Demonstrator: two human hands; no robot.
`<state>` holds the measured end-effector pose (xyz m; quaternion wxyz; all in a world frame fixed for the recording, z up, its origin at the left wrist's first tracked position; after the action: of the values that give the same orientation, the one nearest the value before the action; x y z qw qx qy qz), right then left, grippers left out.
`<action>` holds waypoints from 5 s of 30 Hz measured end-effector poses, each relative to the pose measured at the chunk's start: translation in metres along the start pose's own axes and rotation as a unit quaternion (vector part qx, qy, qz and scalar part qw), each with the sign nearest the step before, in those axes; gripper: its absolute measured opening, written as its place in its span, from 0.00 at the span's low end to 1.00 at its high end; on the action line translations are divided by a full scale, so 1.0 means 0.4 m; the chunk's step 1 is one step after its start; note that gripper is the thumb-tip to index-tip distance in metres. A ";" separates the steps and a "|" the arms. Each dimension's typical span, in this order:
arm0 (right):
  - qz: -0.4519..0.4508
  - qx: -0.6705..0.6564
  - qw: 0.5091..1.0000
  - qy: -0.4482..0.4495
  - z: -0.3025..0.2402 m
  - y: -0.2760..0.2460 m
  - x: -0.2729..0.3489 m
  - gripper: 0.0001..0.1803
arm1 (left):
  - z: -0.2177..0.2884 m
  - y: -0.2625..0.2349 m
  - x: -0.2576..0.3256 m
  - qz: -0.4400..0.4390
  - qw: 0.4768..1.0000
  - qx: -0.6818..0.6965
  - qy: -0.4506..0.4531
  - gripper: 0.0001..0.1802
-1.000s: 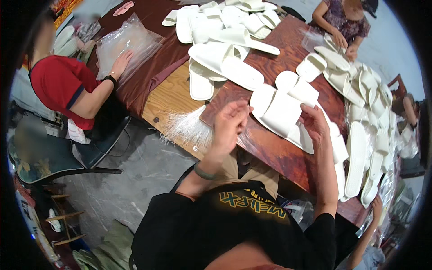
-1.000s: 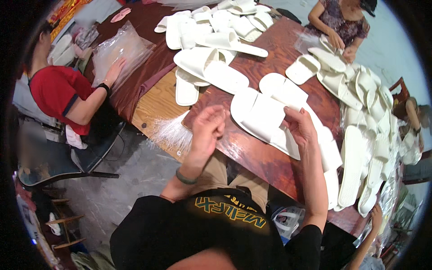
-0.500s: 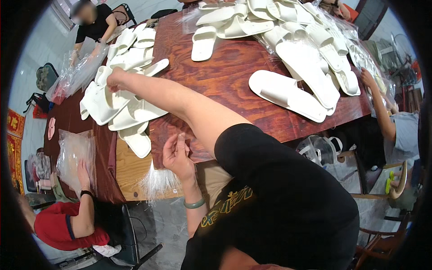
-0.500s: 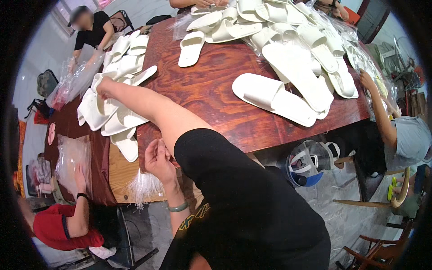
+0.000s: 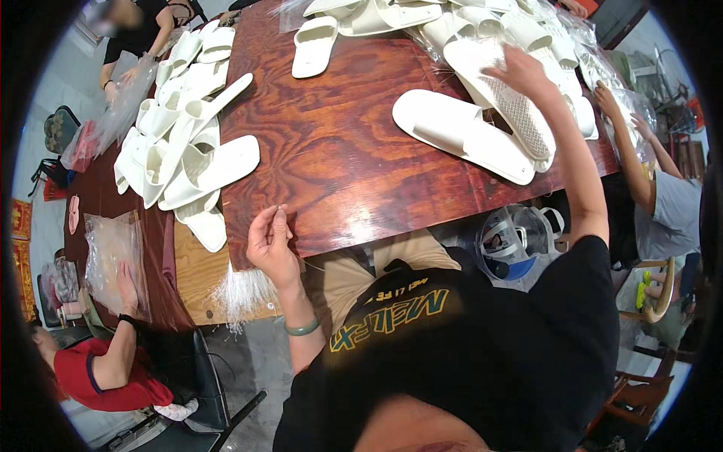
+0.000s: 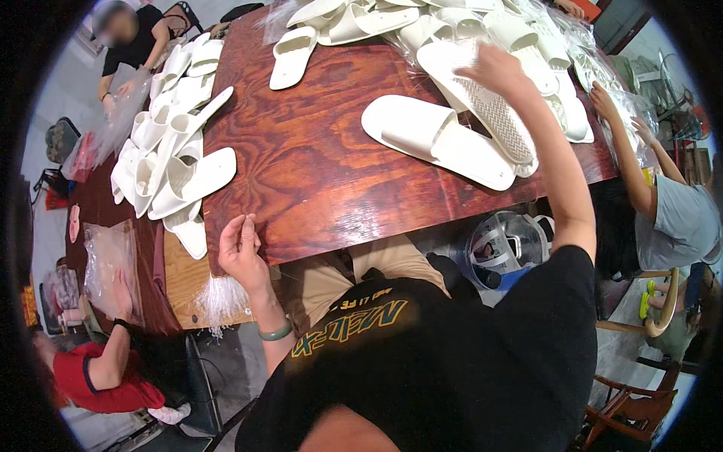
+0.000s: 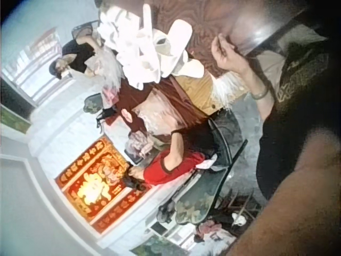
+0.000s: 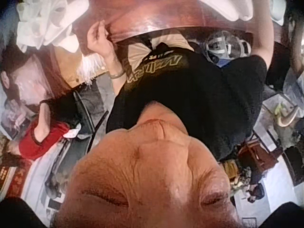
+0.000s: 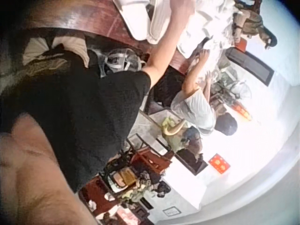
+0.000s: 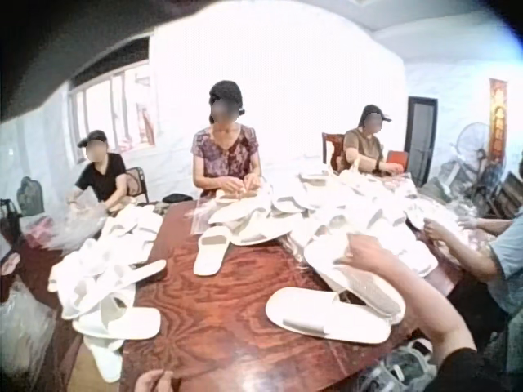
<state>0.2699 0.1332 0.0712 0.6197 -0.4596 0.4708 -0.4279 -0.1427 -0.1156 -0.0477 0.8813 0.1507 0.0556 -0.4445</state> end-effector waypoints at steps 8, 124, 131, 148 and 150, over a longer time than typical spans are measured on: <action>0.035 -0.298 0.951 0.076 0.134 0.098 0.086 0.32 | -0.013 0.001 0.000 -0.007 0.999 -0.026 0.026 0.06; -0.195 -0.564 0.780 -0.190 -0.507 0.124 0.291 0.11 | -0.029 0.117 0.005 -0.300 0.910 -0.277 0.071 0.13; -0.208 -0.569 0.766 -0.217 -0.505 0.112 0.284 0.10 | -0.013 0.131 0.014 -0.270 0.882 -0.363 0.131 0.10; 0.188 -0.162 0.928 -0.277 -0.347 -0.028 0.268 0.10 | 0.056 0.142 -0.243 -0.202 0.941 -0.272 -0.010 0.10; 0.218 -0.154 0.923 -0.276 -0.351 -0.007 0.258 0.13 | 0.034 0.181 -0.275 -0.215 0.944 -0.251 -0.007 0.09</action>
<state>0.1521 0.0097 0.0354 0.7250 -0.5352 0.4292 -0.0607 -0.1510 0.0048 0.0064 0.7743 -0.0940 0.1898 -0.5963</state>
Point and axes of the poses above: each hand's wrist, its own x-axis away from the middle knuckle, its own y-axis out of the palm, z = x × y, the point moved 1 cm from there along -x, towards the middle knuckle
